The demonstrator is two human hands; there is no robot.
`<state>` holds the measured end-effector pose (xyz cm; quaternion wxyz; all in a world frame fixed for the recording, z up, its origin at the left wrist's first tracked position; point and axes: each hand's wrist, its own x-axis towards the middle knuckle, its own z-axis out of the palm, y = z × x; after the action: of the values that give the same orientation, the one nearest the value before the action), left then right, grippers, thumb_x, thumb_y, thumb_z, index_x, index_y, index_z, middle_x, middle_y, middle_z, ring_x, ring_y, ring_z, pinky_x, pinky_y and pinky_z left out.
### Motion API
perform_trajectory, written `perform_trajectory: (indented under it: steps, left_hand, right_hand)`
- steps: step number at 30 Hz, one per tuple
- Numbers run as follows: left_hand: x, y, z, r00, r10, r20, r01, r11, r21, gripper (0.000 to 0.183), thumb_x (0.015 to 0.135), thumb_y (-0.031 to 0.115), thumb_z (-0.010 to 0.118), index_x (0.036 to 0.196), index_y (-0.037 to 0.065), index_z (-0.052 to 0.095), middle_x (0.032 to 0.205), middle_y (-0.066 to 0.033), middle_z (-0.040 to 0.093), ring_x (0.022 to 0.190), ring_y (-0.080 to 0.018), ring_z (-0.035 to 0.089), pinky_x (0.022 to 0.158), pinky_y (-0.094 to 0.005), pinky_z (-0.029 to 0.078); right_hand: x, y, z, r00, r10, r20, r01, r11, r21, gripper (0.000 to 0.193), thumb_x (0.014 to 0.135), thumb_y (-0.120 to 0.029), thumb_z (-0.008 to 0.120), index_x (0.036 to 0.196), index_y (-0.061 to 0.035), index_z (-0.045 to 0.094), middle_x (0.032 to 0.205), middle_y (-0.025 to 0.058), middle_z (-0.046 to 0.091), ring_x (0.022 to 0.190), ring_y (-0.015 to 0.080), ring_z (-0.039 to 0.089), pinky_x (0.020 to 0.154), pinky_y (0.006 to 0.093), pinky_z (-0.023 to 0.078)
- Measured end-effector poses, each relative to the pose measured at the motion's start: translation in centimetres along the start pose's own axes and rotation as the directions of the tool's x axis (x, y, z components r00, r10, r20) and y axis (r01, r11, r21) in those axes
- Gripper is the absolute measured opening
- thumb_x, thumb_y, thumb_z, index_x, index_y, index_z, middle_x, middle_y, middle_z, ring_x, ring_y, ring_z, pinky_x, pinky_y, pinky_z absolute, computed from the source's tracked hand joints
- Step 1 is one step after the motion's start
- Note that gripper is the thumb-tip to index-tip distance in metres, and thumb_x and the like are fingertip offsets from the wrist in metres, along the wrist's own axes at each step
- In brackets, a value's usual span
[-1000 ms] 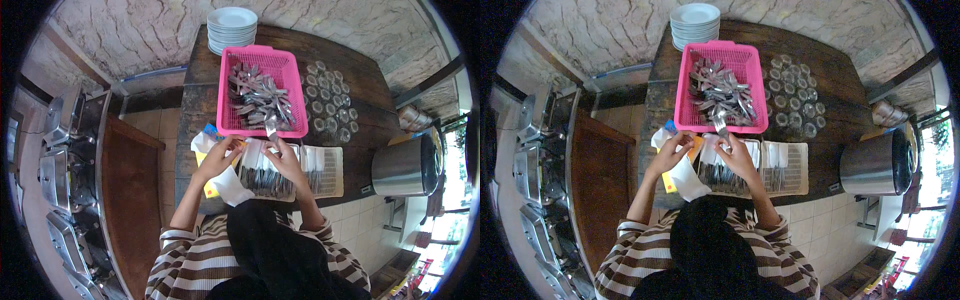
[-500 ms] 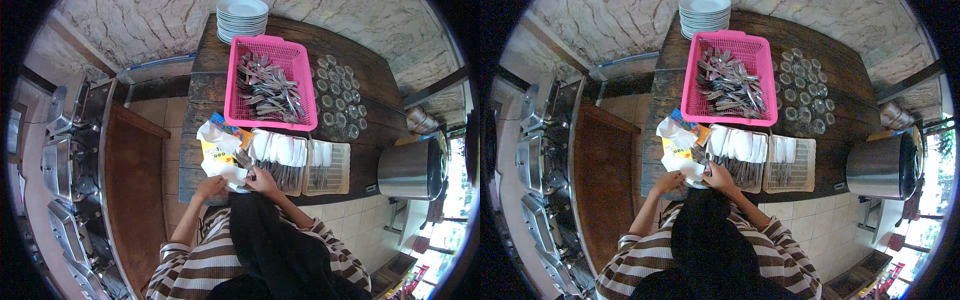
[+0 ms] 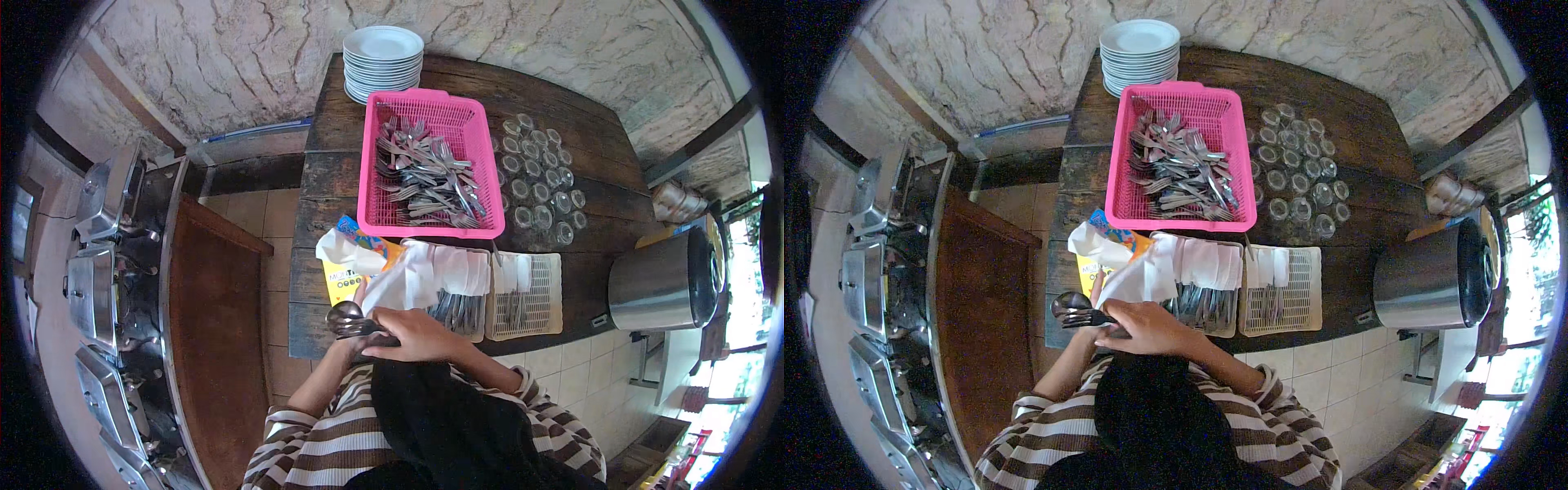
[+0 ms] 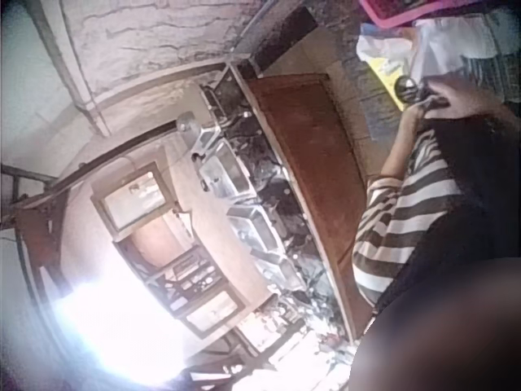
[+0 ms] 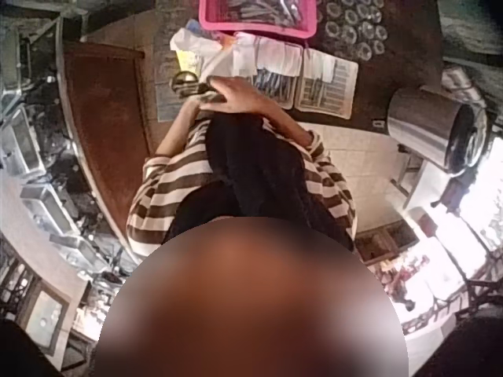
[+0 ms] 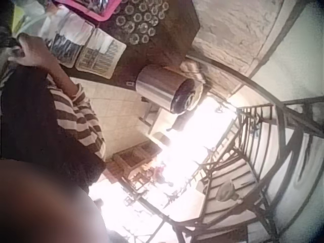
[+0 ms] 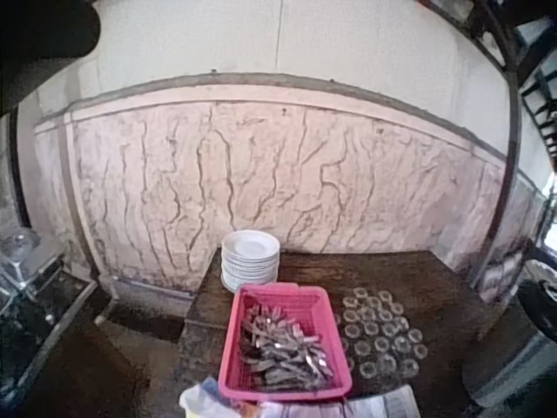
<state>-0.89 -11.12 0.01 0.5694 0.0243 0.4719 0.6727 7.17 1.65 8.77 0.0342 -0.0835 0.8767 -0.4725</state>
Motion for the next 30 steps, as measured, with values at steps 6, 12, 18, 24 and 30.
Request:
perform_trajectory:
  steps: [6,12,18,24,30]
  left_hand:
    - [1.8,1.5,1.8,0.985,0.166,0.036,-0.148,0.943,-0.297,0.043,0.083,0.030,0.038,0.115,0.001,0.035,0.109,-0.0092,0.046,0.099,-0.0189,0.045,0.086,-0.0322,0.035]
    - [1.8,2.6,1.2,0.993,0.110,0.050,-0.114,0.989,0.095,0.051,0.084,0.034,0.037,0.120,-0.001,0.028,0.120,-0.0095,0.035,0.110,-0.0186,0.034,0.092,-0.0314,0.027]
    - [3.4,2.2,1.9,0.986,0.168,-0.019,-0.165,0.939,-0.300,0.078,0.073,0.060,0.030,0.124,0.002,0.021,0.120,-0.0118,0.035,0.111,-0.0244,0.034,0.093,-0.0366,0.026]
    - [4.8,1.8,2.9,0.975,0.193,0.106,-0.138,0.911,-0.390,0.095,0.064,0.074,0.019,0.125,0.001,0.017,0.126,-0.0132,0.027,0.115,-0.0249,0.029,0.095,-0.0358,0.021]
    - [6.2,2.5,3.5,0.934,0.330,-0.137,-0.348,0.754,-0.557,0.101,0.058,0.077,0.030,0.119,-0.003,0.027,0.118,-0.0132,0.038,0.108,-0.0246,0.037,0.092,-0.0347,0.028]
  right_hand:
    - [-0.9,2.6,-4.1,0.811,0.028,-0.585,0.031,0.995,0.090,0.025,0.073,-0.022,0.057,0.083,-0.0014,0.047,0.064,0.0069,0.050,0.055,0.0146,0.049,0.050,0.0275,0.039]
    - [-0.4,5.4,-7.1,0.795,0.324,-0.513,-0.174,0.932,0.318,0.024,0.074,-0.018,0.057,0.087,-0.0018,0.045,0.068,0.0033,0.052,0.049,0.0061,0.041,0.043,0.0194,0.031]
    - [-0.2,2.9,-7.5,0.809,0.211,-0.549,-0.025,0.945,0.327,0.023,0.073,-0.009,0.057,0.091,-0.0011,0.045,0.069,0.0002,0.052,0.051,0.0006,0.040,0.043,0.0150,0.029]
    - [-0.1,-0.7,-9.4,0.924,0.061,-0.378,0.004,0.985,0.170,0.020,0.072,-0.008,0.056,0.088,-0.0025,0.045,0.060,-0.0002,0.046,0.048,0.0040,0.036,0.041,0.0202,0.028]
    - [-1.6,-0.6,-10.2,0.934,-0.051,-0.352,0.140,0.963,0.232,0.015,0.074,-0.009,0.053,0.085,-0.0026,0.047,0.058,-0.0031,0.040,0.047,0.0038,0.035,0.043,0.0190,0.027]
